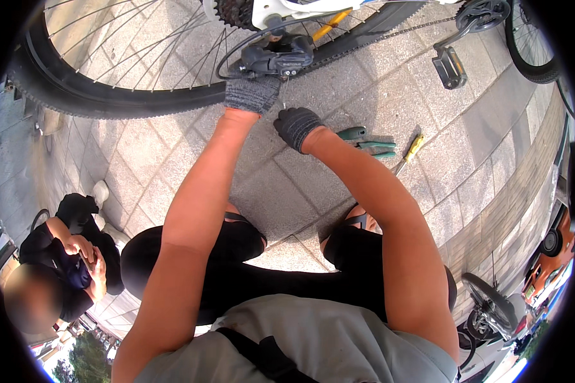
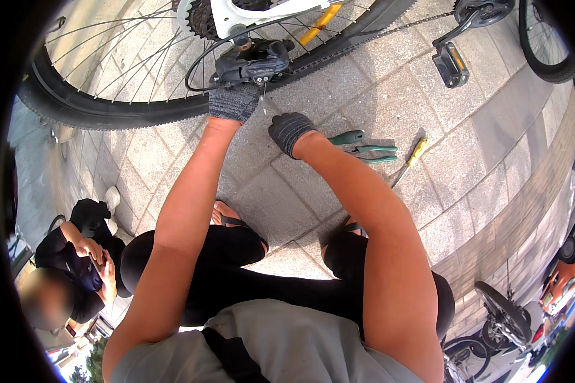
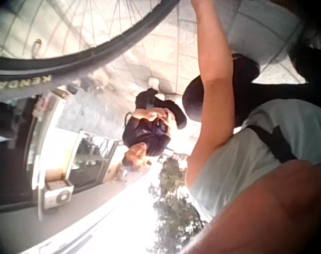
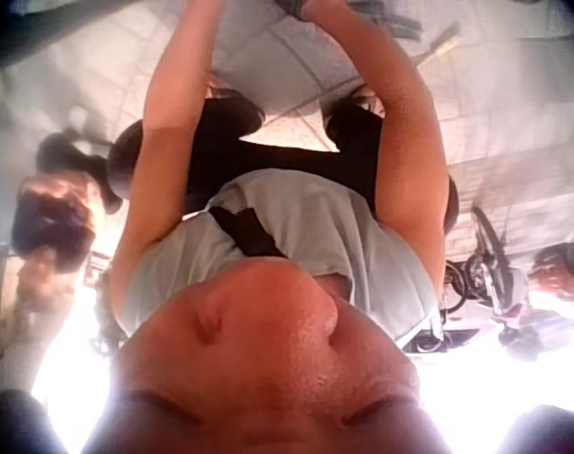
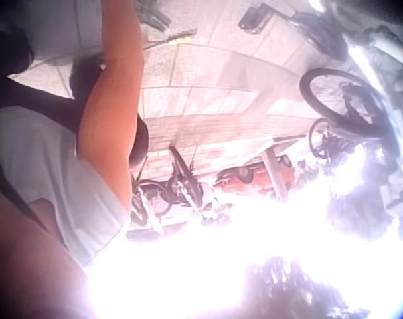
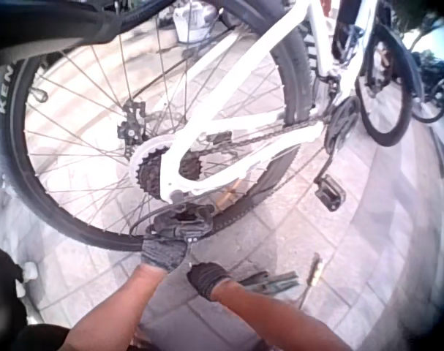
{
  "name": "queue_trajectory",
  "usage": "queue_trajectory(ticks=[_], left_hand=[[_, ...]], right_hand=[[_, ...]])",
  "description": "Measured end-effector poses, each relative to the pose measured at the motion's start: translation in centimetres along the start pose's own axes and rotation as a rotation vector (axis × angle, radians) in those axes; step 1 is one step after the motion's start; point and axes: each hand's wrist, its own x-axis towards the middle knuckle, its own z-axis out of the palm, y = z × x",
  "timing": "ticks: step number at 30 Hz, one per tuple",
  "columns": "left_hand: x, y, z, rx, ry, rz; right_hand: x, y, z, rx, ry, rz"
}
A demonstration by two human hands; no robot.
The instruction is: The person works on a bicycle's rear derailleur and chain, using a screwdriver and pliers to adjust components. They briefly move indoors to sort small parts from a bowl while sitting on a chair, then return to the bicycle to continue the repair.
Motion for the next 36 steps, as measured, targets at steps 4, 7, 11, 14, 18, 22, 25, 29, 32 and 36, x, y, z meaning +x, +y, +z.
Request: queue_trajectory(ticks=[4,7,11,14,18,22,25,29,32,36], left_hand=[[-0.4,-0.3,0.5,0.027,-0.034,-0.005],[0.1,0.1,0.3,-0.002,0.002,0.000],[0.2,-0.2,0.5,0.035,-0.090,-0.003],[-0.2,-0.3,1.1,0.025,0.049,0.059],[0.5,0.0,0.9,-0.110,0.004,-0.027],[0.5,-0.1,1.1,-0.155,0.089,-0.004],[0.5,0.1,0.9,-0.141,0.100,0.006],[0.9,0.2,1.1,-0.161,0.154,0.001],[0.6,-0.3,1.2,-0.156,0.180,0.013],[0.7,-0.1,0.7,-0.208,0.125,-0.031]], right_hand=[[0.9,-0.8,-0.9,-0.103,-0.091,-0.001],[0.8,-0.5,-0.6,-0.104,-0.092,-0.014],[0.4,-0.9,-2.4,0.316,0.194,0.434],[-0.8,0.6,-1.6,1.210,0.804,0.687],[-2.4,-1.4,-6.0,2.106,1.228,0.536],[0.0,-3.9,-9.9,2.081,1.306,0.397],[1.1,-4.2,-11.6,2.086,1.378,0.355],[2.2,-3.3,-10.7,2.070,1.388,0.292],[2.4,-3.5,-10.4,2.029,1.388,0.295],[3.0,-2.9,-9.4,1.913,1.412,0.260]])
